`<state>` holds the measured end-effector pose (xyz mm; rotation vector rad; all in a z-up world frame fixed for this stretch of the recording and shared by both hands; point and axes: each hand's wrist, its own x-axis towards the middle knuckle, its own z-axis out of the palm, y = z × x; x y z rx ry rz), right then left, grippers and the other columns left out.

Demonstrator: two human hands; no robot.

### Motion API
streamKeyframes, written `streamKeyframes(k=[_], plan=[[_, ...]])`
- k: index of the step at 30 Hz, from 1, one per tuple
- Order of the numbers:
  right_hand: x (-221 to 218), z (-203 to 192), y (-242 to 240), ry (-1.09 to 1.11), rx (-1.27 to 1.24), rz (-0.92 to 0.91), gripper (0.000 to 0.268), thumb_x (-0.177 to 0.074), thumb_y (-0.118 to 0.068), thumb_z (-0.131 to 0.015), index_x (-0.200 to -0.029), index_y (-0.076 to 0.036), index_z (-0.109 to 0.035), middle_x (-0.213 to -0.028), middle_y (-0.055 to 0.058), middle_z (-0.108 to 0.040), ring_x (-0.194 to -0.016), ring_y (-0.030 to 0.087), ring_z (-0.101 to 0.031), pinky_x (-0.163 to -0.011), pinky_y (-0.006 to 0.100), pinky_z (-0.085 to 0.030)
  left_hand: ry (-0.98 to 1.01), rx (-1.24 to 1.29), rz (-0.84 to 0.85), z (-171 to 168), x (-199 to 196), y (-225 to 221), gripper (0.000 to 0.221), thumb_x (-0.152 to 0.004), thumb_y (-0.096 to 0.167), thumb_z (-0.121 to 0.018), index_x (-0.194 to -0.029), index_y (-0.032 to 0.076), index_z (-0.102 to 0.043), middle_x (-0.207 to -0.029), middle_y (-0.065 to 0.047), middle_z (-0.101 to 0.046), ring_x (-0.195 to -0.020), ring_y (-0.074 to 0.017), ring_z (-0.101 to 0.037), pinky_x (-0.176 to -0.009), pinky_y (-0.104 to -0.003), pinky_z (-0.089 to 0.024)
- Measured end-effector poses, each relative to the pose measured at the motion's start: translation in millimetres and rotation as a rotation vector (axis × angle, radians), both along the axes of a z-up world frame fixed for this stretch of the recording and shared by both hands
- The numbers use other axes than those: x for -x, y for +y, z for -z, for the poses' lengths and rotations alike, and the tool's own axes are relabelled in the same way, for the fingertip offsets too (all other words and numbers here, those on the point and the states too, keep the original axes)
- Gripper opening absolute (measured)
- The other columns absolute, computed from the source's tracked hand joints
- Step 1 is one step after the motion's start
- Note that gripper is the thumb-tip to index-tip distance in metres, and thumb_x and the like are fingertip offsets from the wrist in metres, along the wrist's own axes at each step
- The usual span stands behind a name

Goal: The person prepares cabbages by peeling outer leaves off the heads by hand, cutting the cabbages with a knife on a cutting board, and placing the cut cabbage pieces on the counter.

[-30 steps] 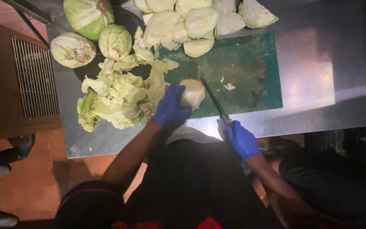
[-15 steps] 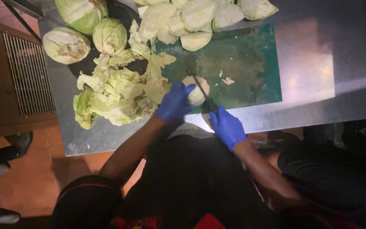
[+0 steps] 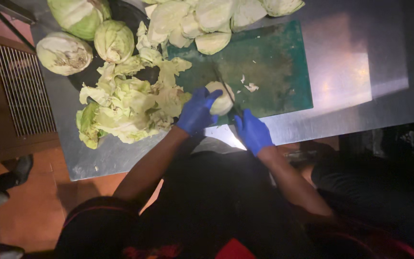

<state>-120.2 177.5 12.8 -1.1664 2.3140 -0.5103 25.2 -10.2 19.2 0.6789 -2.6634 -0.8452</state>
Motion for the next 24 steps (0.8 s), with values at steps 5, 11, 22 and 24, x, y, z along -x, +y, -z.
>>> streamKeyframes(k=[5,11,22,24], plan=[[-0.3,4.5,31.9,-0.070,-0.137,0.028,0.035,-0.100,-0.040,-0.056,-0.109,-0.006,-0.054,-0.088,0.028,-0.069,-0.080,0.052,-0.065,-0.072,0.064,-0.049,-0.017,0.005,0.037,-0.1,2.8,1.7,0.070,-0.067,0.018,-0.081,-0.134,0.022,-0.061,-0.114,-0.016,-0.057,-0.108,-0.0378,-0.059,-0.083,-0.047,-0.055],[-2.8,19.1,1.8,-0.031,0.181,0.043,0.035,-0.107,-0.038,-0.051,-0.114,-0.004,-0.055,-0.095,0.029,-0.069,-0.085,0.053,-0.064,-0.072,0.062,-0.051,-0.116,0.003,0.091,-18.0,5.3,6.7,0.069,-0.069,0.016,-0.079,-0.136,0.020,-0.062,-0.117,-0.017,-0.057,-0.111,-0.0389,-0.059,-0.089,-0.047,-0.054],[-1.0,63.8,80.4,-0.215,-0.014,0.183,0.044,-0.102,-0.044,-0.050,-0.124,-0.006,-0.054,-0.093,0.033,-0.069,-0.089,0.054,-0.064,-0.076,0.060,-0.051,-0.028,-0.300,-0.306,-99.0,-21.9,11.4,0.058,-0.075,0.014,-0.071,-0.131,0.004,-0.059,-0.121,-0.024,-0.059,-0.116,-0.0442,-0.059,-0.097,-0.050,-0.051],[4.1,56.5,82.2,-0.166,0.112,0.307,0.044,-0.102,-0.042,-0.055,-0.126,-0.006,-0.057,-0.099,0.034,-0.068,-0.096,0.054,-0.063,-0.081,0.058,-0.051,-0.014,-0.471,-0.368,-102.6,-25.6,13.4,0.056,-0.076,0.015,-0.068,-0.130,0.006,-0.061,-0.121,-0.023,-0.061,-0.115,-0.0419,-0.062,-0.098,-0.048,-0.052]])
